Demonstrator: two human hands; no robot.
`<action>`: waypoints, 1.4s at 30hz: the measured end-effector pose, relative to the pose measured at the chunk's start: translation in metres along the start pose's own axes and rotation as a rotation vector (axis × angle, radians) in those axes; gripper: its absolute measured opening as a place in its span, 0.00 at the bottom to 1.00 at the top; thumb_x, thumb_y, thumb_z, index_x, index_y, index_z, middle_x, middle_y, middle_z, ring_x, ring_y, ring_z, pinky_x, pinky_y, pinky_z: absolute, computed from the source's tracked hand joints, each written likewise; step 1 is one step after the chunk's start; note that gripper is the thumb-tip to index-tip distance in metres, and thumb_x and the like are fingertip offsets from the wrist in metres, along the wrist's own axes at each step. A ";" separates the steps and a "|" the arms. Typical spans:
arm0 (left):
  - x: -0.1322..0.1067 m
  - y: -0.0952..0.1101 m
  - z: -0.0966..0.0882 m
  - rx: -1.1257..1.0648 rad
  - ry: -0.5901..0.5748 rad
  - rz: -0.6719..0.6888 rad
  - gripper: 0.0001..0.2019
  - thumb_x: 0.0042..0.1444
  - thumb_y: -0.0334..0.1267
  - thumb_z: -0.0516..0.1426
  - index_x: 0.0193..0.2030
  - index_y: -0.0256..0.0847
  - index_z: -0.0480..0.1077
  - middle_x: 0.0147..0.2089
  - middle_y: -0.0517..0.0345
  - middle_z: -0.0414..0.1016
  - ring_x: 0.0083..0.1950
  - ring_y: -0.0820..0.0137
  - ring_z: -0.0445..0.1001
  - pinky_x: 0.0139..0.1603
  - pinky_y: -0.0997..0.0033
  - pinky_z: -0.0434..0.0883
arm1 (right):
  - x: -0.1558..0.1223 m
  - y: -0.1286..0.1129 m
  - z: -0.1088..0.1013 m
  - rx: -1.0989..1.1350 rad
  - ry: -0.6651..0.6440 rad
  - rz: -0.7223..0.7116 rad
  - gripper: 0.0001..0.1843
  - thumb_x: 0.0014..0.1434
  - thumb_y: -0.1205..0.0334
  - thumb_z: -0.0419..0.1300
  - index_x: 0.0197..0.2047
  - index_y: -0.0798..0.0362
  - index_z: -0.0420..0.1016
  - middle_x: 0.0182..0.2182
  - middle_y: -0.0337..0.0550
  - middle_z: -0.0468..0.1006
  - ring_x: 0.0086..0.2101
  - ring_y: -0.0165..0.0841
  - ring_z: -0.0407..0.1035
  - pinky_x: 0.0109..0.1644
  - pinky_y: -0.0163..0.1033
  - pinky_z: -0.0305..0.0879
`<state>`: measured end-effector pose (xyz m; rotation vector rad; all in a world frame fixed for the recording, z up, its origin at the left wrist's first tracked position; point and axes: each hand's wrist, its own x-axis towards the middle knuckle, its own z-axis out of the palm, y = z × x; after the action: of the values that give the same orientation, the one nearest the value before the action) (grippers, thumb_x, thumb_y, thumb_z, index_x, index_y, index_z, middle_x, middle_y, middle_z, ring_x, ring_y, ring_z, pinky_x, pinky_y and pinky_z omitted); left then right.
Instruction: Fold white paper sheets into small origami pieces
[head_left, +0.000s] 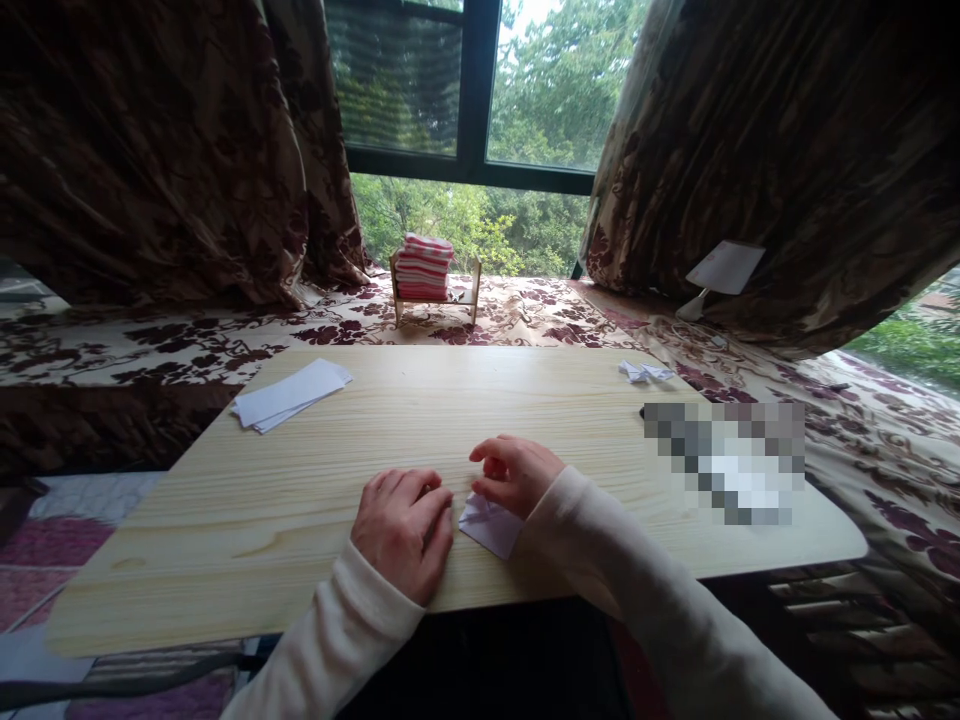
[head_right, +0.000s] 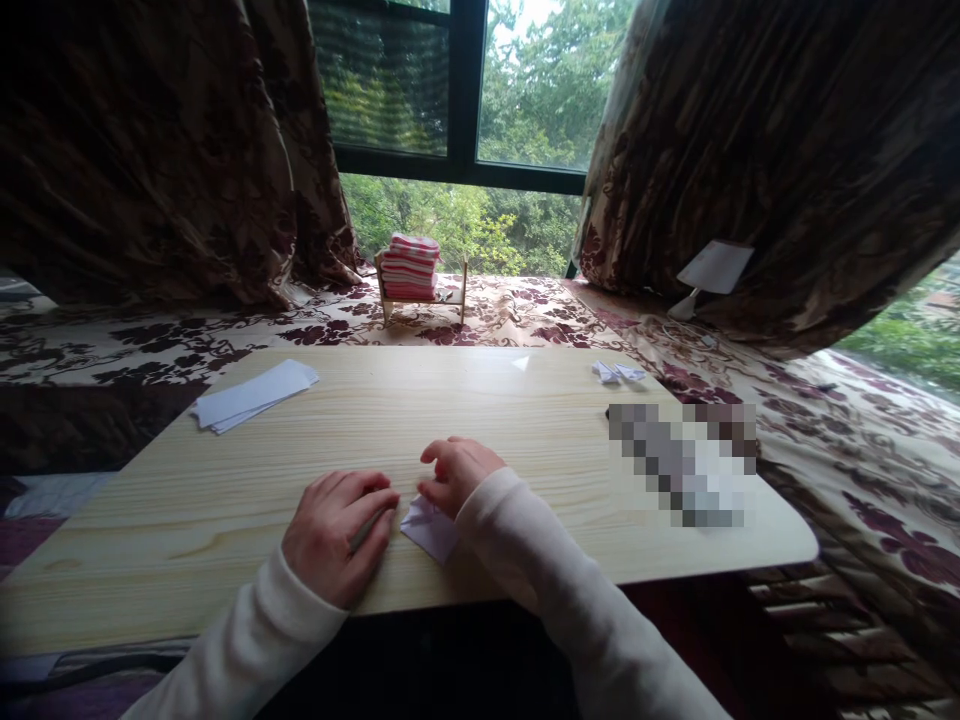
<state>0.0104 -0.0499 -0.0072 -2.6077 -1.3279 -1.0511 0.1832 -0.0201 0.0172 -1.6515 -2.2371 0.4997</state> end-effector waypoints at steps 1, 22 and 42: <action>0.000 0.000 -0.001 -0.004 -0.010 -0.008 0.09 0.51 0.34 0.50 0.33 0.41 0.71 0.36 0.54 0.71 0.39 0.65 0.66 0.43 0.59 0.61 | -0.001 0.002 -0.001 0.000 -0.014 -0.008 0.15 0.44 0.67 0.60 0.39 0.54 0.73 0.27 0.39 0.70 0.27 0.27 0.63 0.33 0.32 0.59; 0.062 0.009 -0.001 -0.551 0.204 -0.335 0.09 0.48 0.36 0.53 0.33 0.38 0.73 0.38 0.54 0.73 0.41 0.68 0.70 0.45 0.67 0.65 | -0.003 0.016 -0.013 -0.049 -0.144 -0.096 0.06 0.39 0.67 0.63 0.26 0.55 0.72 0.25 0.35 0.67 0.24 0.24 0.58 0.28 0.30 0.55; 0.118 -0.060 -0.001 -1.351 -0.370 -0.763 0.24 0.44 0.53 0.55 0.36 0.32 0.73 0.34 0.45 0.74 0.36 0.63 0.70 0.25 0.69 0.69 | 0.078 0.018 -0.040 0.729 0.340 -0.218 0.03 0.42 0.72 0.57 0.25 0.56 0.68 0.19 0.35 0.67 0.22 0.25 0.60 0.24 0.31 0.57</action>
<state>0.0140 0.0711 0.0463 -3.2173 -2.4392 -2.3002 0.1948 0.0632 0.0483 -1.0131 -1.6677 0.7862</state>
